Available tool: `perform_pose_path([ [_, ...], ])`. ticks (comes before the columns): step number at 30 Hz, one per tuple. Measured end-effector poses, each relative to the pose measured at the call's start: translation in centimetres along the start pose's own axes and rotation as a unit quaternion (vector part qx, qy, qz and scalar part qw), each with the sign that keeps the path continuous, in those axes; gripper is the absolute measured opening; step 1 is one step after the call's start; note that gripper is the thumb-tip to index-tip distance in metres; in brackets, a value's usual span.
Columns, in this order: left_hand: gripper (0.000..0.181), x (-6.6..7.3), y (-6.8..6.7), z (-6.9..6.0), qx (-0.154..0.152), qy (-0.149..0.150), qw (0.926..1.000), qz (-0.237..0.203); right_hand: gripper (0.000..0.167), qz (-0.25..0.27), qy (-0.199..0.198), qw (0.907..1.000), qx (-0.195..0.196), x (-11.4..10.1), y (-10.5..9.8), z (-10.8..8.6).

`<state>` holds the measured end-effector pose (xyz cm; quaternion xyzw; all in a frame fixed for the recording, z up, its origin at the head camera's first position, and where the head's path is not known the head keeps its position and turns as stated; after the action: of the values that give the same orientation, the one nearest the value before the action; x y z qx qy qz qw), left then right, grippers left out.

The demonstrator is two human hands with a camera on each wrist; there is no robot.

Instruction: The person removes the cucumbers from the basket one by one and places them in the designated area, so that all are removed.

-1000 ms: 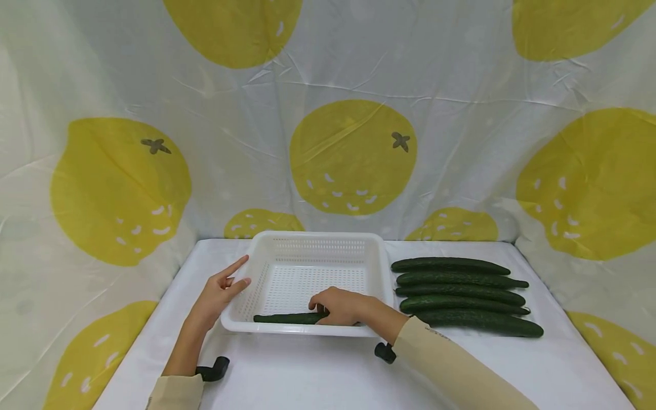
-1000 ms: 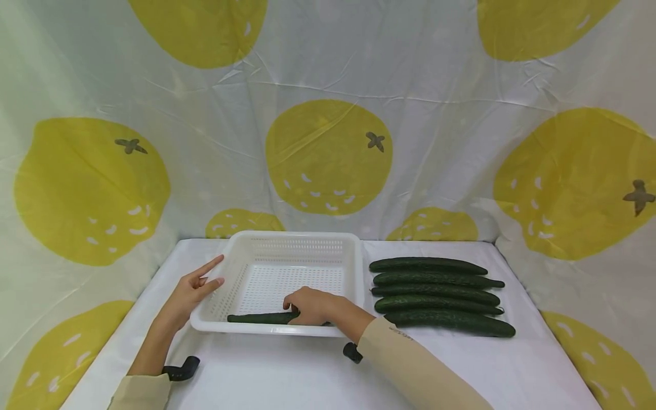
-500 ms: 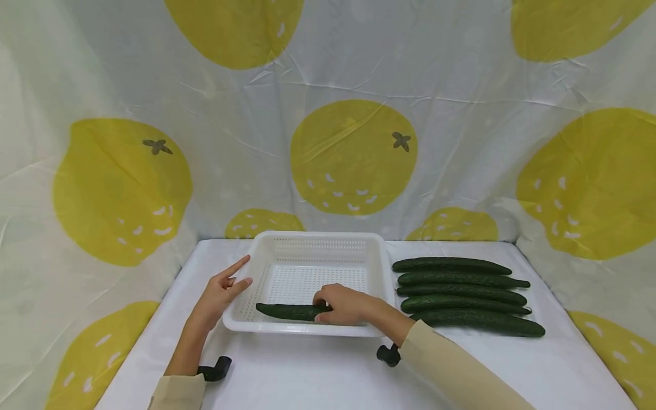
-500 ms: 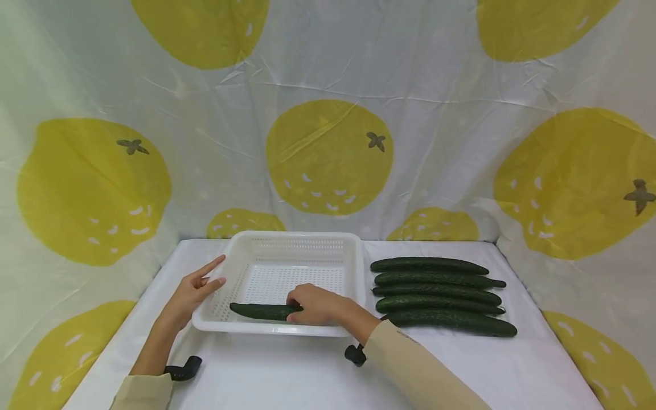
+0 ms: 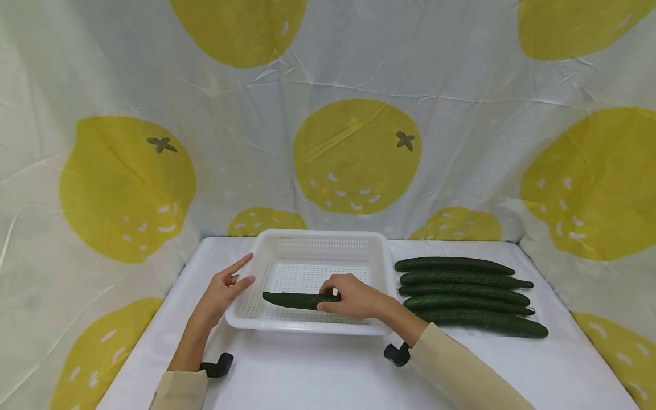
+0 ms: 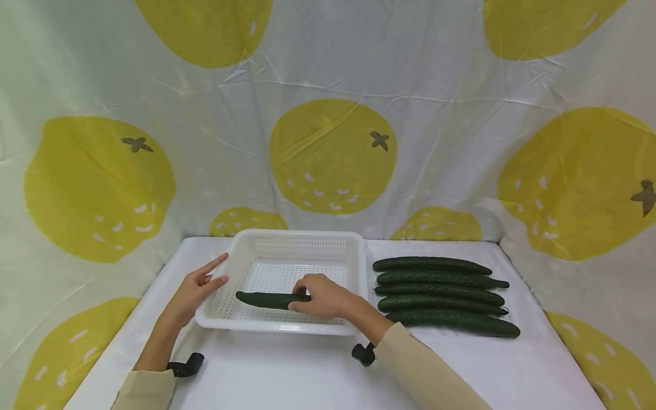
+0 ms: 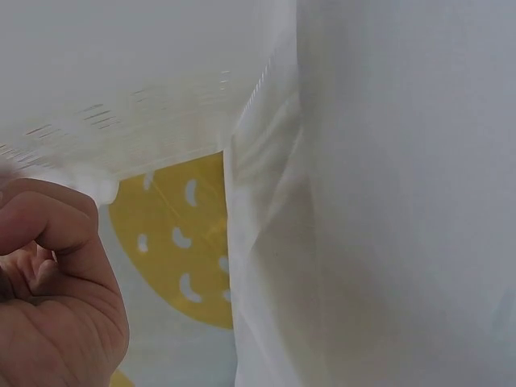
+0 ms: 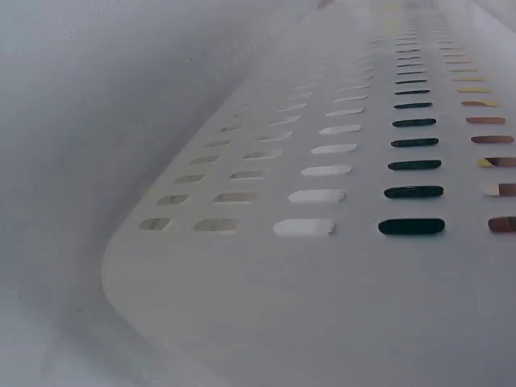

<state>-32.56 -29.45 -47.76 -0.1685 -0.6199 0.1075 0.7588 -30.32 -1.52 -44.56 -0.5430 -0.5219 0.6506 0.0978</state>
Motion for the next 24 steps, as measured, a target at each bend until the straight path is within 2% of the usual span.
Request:
perform_pose_path([
  [5,0.067,-0.1,-0.1,0.0,0.001,-0.005,1.0,0.006,0.037,0.029,-0.007,0.9989,0.036,-0.1,-1.4,-0.4],
  [9,0.067,0.1,-0.1,0.0,-0.002,-0.006,1.0,0.002,0.037,0.045,-0.016,0.9978,0.045,-0.7,-2.6,-1.0],
  [19,0.066,2.3,0.1,-0.6,-0.001,-0.007,1.0,0.003,0.034,0.048,-0.036,0.9944,0.087,-1.7,-6.0,-3.2],
  [24,0.066,1.5,-0.1,-0.3,-0.002,-0.01,0.9999,0.005,0.033,0.052,-0.033,0.9928,0.103,-1.0,-7.9,-4.6],
])
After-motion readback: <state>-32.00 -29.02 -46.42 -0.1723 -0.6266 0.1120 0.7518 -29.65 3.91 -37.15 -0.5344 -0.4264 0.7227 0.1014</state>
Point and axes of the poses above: each hand's wrist, its own z-axis towards the middle knuckle, its own y-axis out of the palm, x = y × z, the point moved 10 cm from there along z, towards the middle knuckle, and after that the axes turned 14 degrees about y, right-handed, at the moved point
